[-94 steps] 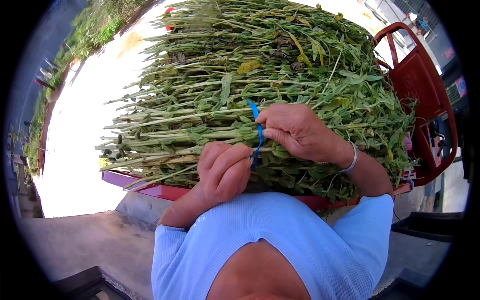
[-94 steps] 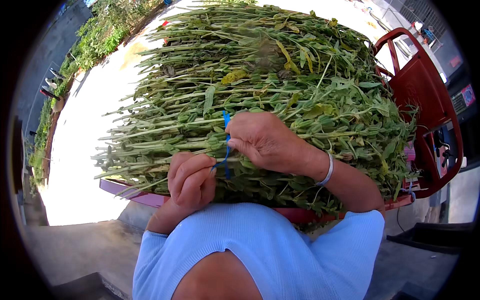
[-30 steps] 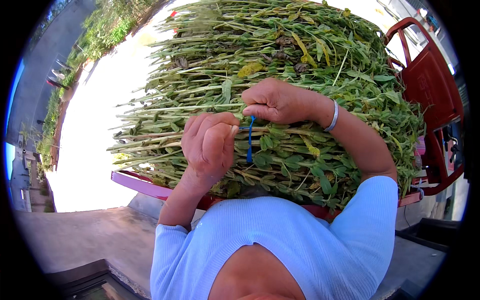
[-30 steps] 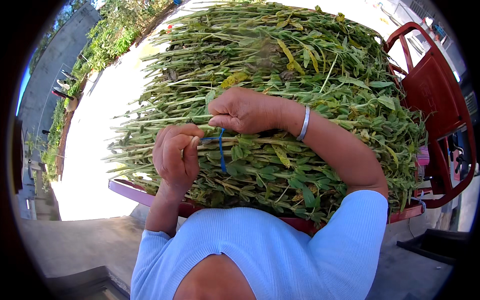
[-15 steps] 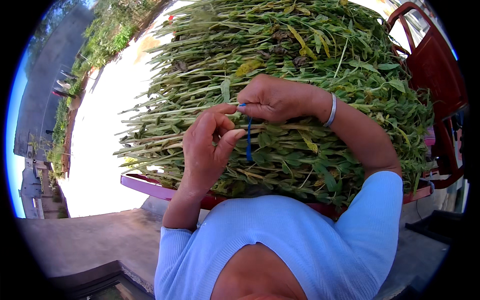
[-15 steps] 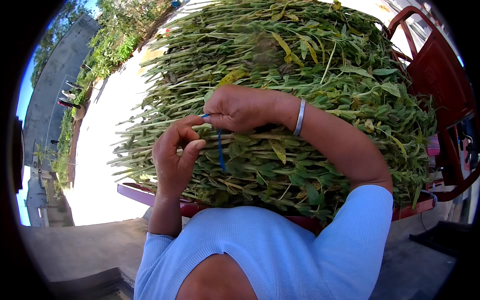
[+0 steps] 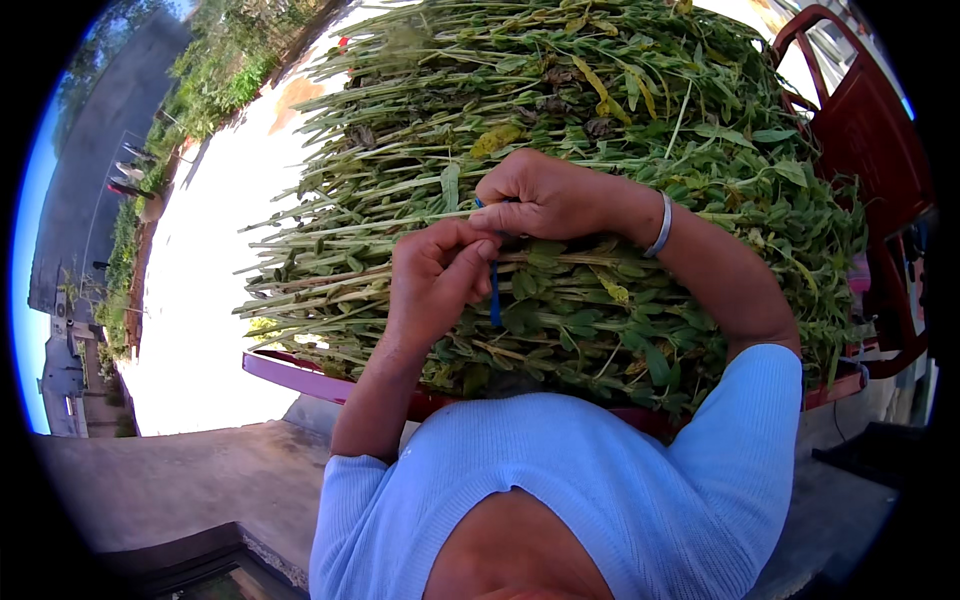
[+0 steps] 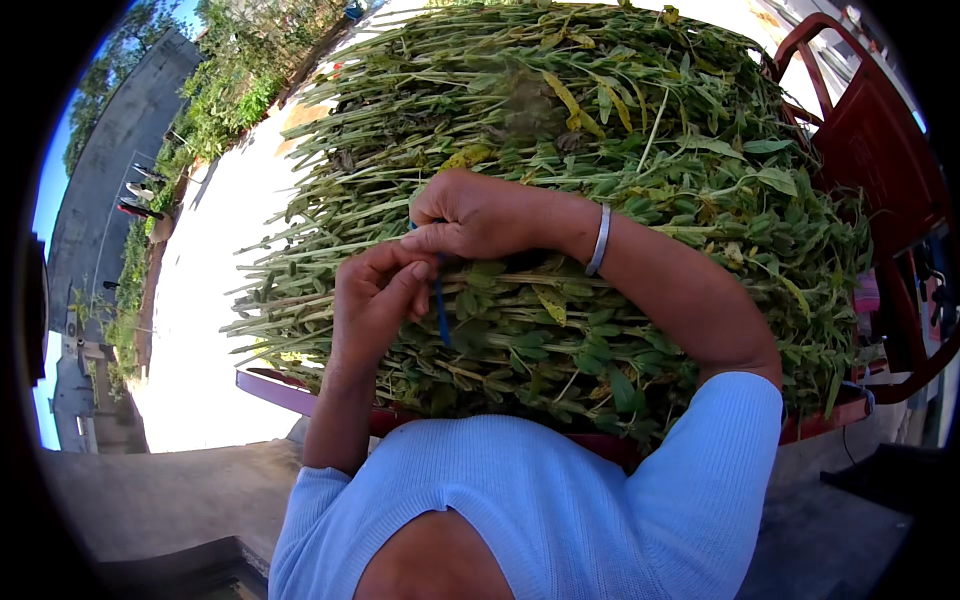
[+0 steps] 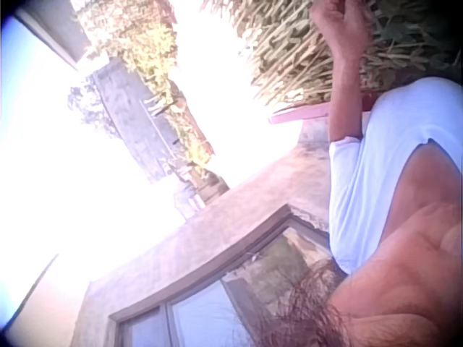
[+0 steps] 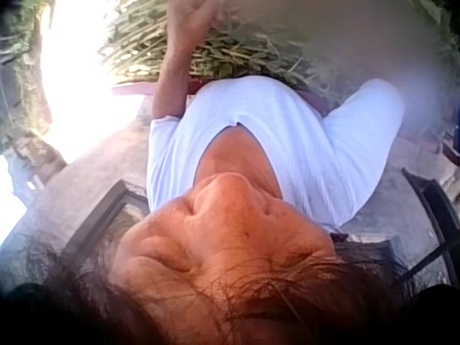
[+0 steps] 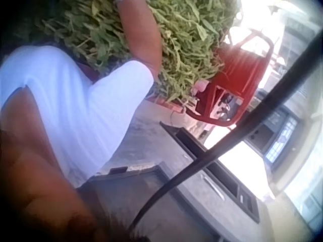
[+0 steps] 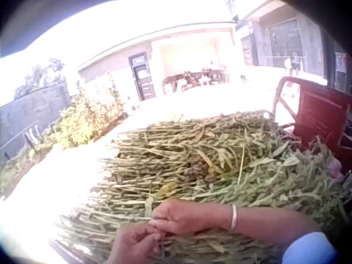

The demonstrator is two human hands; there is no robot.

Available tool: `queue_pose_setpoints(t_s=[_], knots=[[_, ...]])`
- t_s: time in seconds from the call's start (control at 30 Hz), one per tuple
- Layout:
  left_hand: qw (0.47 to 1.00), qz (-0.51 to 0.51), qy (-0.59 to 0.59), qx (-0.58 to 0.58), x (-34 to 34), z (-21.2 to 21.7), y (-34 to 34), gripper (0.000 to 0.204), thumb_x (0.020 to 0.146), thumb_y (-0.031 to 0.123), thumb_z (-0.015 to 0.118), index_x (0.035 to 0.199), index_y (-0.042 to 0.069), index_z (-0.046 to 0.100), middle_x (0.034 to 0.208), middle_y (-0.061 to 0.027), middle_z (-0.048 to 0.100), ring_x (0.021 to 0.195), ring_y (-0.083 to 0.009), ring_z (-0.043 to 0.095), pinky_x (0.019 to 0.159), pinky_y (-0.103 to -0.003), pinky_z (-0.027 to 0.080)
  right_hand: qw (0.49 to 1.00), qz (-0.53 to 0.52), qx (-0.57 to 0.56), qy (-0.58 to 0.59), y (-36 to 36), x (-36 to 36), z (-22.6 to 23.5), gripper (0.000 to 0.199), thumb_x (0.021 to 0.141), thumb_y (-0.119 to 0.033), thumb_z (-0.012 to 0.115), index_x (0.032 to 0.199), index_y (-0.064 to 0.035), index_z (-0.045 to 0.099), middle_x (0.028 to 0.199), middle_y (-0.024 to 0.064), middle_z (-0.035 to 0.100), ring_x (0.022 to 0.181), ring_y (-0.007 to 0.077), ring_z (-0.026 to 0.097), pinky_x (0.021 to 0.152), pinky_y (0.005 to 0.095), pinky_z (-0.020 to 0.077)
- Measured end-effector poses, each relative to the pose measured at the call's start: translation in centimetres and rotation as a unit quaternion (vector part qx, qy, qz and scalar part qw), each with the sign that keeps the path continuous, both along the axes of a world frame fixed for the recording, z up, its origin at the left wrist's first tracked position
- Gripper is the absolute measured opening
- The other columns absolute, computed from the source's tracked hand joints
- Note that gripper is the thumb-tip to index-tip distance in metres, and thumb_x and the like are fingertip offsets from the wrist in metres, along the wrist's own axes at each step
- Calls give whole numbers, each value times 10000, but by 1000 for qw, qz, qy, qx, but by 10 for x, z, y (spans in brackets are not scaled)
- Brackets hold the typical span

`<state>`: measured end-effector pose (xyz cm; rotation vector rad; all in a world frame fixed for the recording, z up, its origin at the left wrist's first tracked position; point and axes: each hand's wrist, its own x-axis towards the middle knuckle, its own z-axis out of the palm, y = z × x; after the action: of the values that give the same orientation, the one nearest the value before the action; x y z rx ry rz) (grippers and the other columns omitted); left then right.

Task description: The person gathers long green plant stems from a red cart, aligns them into bundles, and secures them using blue plastic ties. The person repeatedly picks up stems, arranges them, and ties them together, then places the finished bundles on the ground.

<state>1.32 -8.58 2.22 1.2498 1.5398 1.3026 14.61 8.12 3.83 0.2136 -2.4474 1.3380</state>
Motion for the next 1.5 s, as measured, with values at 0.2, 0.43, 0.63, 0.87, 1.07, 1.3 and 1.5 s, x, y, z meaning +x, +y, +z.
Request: queue_pose_setpoints(t_s=[0.2,0.43,0.63,0.87,1.07,1.3,1.5], knots=[[999,28,-36,4,3,-1,-3,54,904,11,612,915,-33,641,671,-27,618,558,-72,581,503,-192,469,992,-13,44,115,-12,6,2,225,894,-142,637,747,10,562,695,81,550,637,224,566,568,342,440],[997,80,4,25,6,-8,-4,38,851,6,643,866,-27,632,698,-47,656,578,-86,616,519,-206,490,978,-54,162,119,-33,3,18,163,797,-92,679,759,11,560,902,110,586,716,305,612,604,401,468],[987,88,76,109,2,-16,-4,29,848,-18,611,823,-22,625,662,-47,646,554,-95,611,492,-210,463,970,-68,212,92,-51,3,30,172,807,-126,690,787,0,575,915,114,576,695,317,591,603,396,467],[995,30,-50,81,-4,-14,-5,25,888,-15,631,884,-12,606,678,-61,635,548,-101,607,483,-209,473,993,-31,86,-70,-19,10,32,176,838,-145,686,969,-35,643,842,116,593,765,287,587,667,390,464],[993,20,-109,50,-5,-6,-5,47,881,-15,640,898,-23,597,743,-88,652,573,-115,622,512,-214,509,976,-81,195,50,-18,20,9,149,802,-109,676,935,-51,644,779,119,578,732,315,588,647,418,471],[994,10,-105,-18,-16,3,-6,55,845,-46,644,860,-19,598,801,-115,670,586,-120,624,534,-219,519,944,-144,295,30,-55,40,21,118,781,-116,666,791,-75,557,735,97,521,662,295,584,546,406,459],[987,-20,-154,-29,-19,10,-2,131,806,-83,655,821,23,579,894,-117,667,623,-114,626,554,-214,521,933,-91,344,52,-57,41,19,145,782,-144,679,795,-66,556,752,88,526,669,290,592,540,401,461]])
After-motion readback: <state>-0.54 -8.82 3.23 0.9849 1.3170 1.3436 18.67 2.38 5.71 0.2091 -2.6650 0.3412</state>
